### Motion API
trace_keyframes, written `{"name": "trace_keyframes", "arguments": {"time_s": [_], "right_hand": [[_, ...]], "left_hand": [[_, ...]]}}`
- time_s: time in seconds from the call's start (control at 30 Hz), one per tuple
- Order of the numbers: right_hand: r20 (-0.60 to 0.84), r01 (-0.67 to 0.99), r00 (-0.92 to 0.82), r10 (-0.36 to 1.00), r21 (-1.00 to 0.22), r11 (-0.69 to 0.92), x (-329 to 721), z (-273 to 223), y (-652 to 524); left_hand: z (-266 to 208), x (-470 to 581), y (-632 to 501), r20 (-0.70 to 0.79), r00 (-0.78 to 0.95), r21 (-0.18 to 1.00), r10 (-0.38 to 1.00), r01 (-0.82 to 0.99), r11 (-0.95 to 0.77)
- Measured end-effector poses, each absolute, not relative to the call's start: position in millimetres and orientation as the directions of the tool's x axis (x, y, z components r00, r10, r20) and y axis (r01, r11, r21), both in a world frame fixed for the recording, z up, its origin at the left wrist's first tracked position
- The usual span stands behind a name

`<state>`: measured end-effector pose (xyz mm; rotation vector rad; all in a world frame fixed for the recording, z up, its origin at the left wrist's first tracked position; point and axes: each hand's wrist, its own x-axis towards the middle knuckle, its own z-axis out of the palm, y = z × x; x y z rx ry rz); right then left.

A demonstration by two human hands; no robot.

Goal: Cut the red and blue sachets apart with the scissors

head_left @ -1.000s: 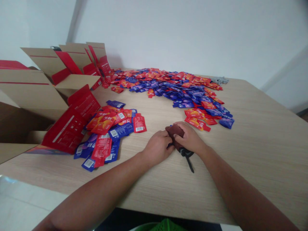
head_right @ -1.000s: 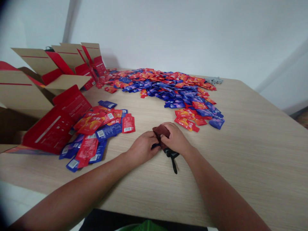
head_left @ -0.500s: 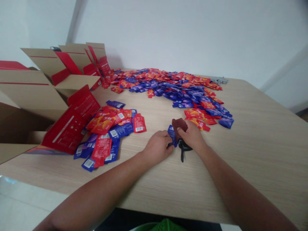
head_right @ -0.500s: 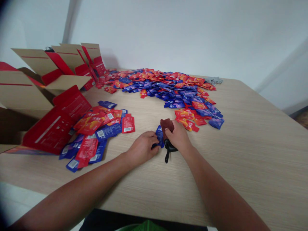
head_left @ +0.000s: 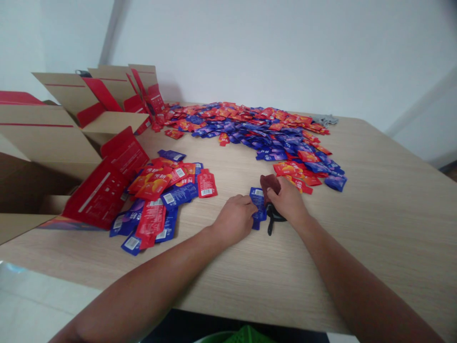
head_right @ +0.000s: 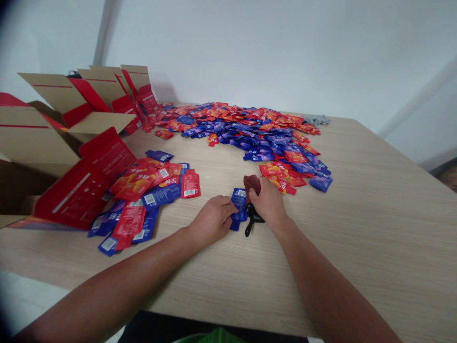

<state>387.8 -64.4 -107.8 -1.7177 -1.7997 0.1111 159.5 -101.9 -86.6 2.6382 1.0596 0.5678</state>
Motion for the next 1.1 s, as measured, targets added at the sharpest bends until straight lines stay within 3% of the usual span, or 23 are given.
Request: {"name": "trace_keyframes", "arguments": {"time_s": [0.27,0.53,0.87,0.97,1.1], "right_hand": [[0.317,0.709,-0.081,0.945,-0.648,0.278,375.0,-96.1,-77.1],[0.390,0.662,0.134,0.911,-0.720,0.210,375.7,-98.6,-77.9],[0.465,0.541,0.384,0.798,-0.813,0.213,388.6,-83.8,-77.8],[0.475,0.518,0.293,0.830,-0.808,0.280,383.7,-82.9,-84.1],[0.457,0.617,-0.005,0.889,-0.698,0.362,371.8,-87.0,-91.1]], "left_hand": [[-91.2,158.0,-100.6,0.294,0.689,0.348,0.663,0.569,-0.745],[-82.2,151.3,-101.8,0.177,0.710,0.311,0.682,0.617,-0.723],[-74.9,150.9,-104.2,0.273,0.605,0.227,0.748,0.715,-0.662],[-77.0,152.1,-102.5,0.262,0.576,0.223,0.774,0.744,-0.630],[-75.7,153.2,-102.7,0.203,0.548,0.214,0.812,0.784,-0.583]]}}
